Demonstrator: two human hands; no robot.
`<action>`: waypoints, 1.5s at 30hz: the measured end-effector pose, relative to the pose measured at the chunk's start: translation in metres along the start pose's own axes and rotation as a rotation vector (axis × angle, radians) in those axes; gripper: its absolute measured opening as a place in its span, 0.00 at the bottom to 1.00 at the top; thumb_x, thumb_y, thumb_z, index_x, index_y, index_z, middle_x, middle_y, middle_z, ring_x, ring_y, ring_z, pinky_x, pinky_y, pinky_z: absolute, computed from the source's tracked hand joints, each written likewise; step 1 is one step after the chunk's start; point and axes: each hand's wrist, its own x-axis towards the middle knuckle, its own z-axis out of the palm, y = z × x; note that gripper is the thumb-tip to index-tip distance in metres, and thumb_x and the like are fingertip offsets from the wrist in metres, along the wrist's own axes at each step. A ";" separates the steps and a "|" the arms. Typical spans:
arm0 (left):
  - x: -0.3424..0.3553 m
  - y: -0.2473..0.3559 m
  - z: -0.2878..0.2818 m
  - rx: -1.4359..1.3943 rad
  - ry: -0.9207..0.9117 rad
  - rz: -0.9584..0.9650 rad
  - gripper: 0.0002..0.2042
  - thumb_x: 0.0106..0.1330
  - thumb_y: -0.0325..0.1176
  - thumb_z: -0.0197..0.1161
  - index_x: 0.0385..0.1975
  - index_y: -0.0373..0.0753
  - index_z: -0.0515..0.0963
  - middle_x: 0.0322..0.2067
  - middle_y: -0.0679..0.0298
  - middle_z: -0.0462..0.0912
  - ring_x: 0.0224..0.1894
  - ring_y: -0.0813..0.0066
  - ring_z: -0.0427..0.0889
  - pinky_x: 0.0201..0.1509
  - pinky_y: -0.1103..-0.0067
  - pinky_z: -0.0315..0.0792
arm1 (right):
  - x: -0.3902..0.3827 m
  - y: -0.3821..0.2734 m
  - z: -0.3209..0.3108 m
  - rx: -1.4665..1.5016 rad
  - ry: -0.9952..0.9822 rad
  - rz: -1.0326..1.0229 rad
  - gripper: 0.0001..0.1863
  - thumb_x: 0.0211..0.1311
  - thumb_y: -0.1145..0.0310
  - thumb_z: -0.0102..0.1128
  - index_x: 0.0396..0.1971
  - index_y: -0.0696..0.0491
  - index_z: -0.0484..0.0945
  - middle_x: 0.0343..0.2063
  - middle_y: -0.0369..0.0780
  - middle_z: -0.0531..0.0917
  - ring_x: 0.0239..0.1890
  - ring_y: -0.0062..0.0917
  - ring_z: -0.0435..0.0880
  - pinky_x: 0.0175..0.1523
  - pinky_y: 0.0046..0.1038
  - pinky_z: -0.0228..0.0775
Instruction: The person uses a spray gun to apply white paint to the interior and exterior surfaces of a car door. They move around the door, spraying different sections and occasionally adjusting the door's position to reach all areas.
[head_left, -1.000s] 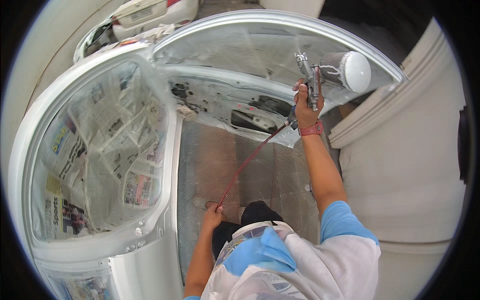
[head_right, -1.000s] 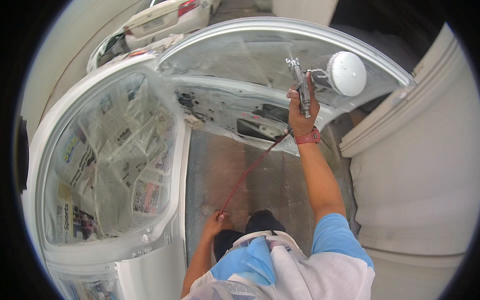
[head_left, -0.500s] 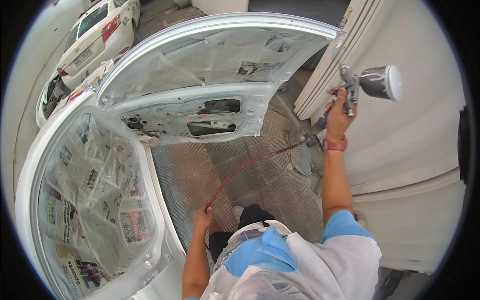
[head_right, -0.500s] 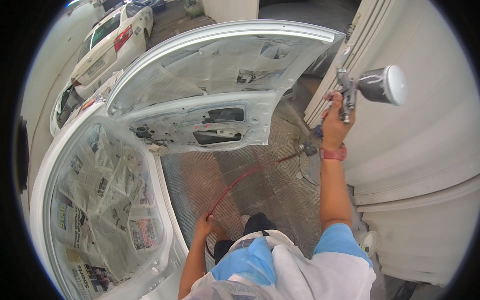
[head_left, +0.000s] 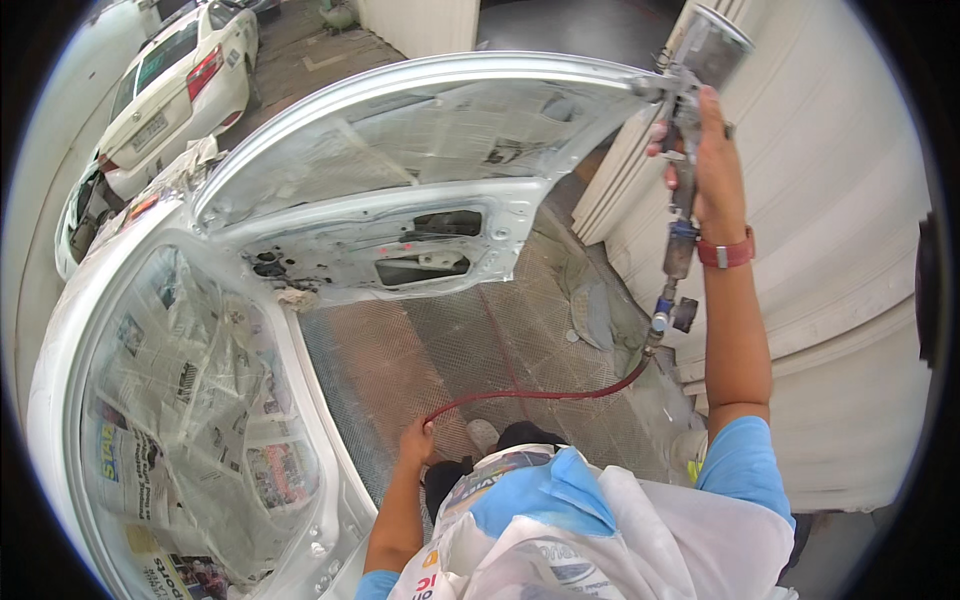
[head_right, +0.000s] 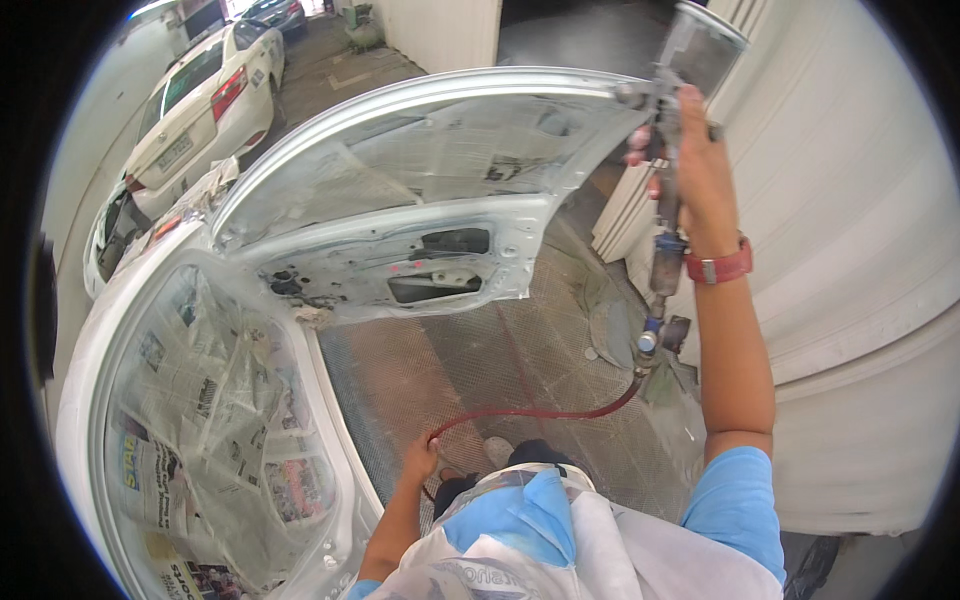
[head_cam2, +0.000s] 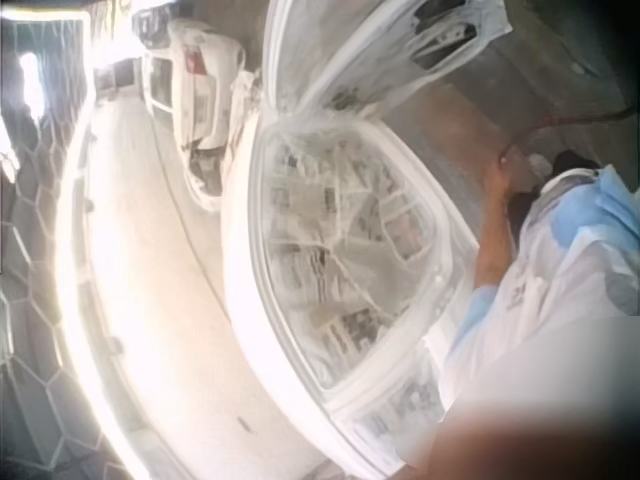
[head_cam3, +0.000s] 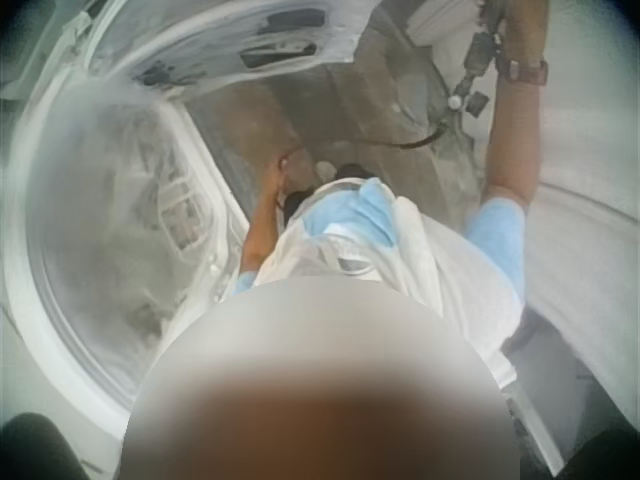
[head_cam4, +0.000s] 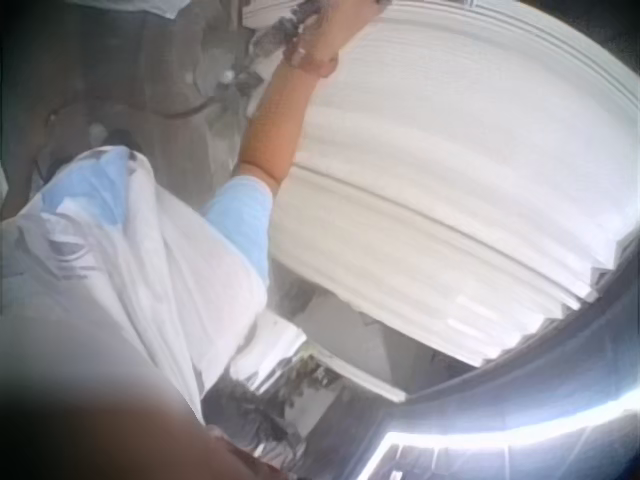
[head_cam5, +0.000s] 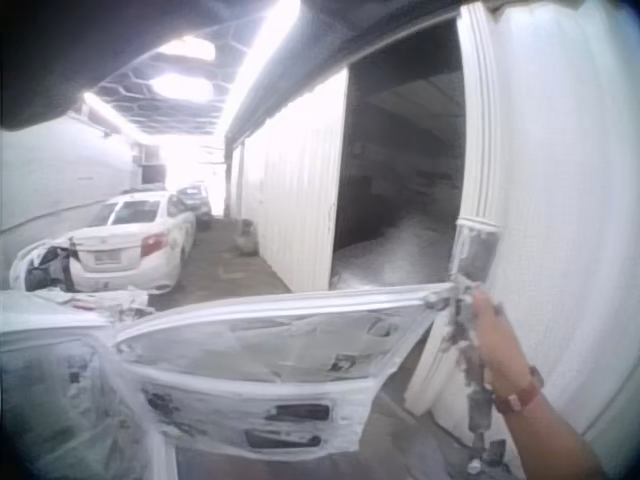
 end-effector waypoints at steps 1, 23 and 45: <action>-0.007 -0.011 -0.004 -0.023 0.042 0.002 0.17 0.81 0.40 0.58 0.60 0.39 0.81 0.52 0.41 0.88 0.57 0.36 0.85 0.62 0.52 0.76 | -0.007 -0.002 0.029 -0.007 -0.054 0.008 0.35 0.83 0.34 0.50 0.51 0.57 0.81 0.31 0.39 0.88 0.30 0.23 0.89 0.20 0.20 0.69; -0.143 -0.212 -0.020 -0.790 0.400 -0.850 0.13 0.82 0.36 0.58 0.54 0.36 0.86 0.32 0.61 0.86 0.33 0.71 0.83 0.41 0.71 0.77 | -0.200 0.101 0.748 -0.322 -0.609 -0.325 0.34 0.81 0.44 0.52 0.66 0.60 0.81 0.39 0.63 0.89 0.48 0.63 0.88 0.54 0.55 0.80; 0.000 -0.135 -0.087 -0.281 -0.011 -0.106 0.16 0.81 0.40 0.59 0.59 0.38 0.83 0.52 0.45 0.88 0.57 0.41 0.86 0.62 0.57 0.76 | -0.066 -0.016 0.295 -0.194 -0.338 0.010 0.34 0.83 0.37 0.52 0.61 0.56 0.82 0.30 0.35 0.87 0.27 0.16 0.85 0.22 0.19 0.72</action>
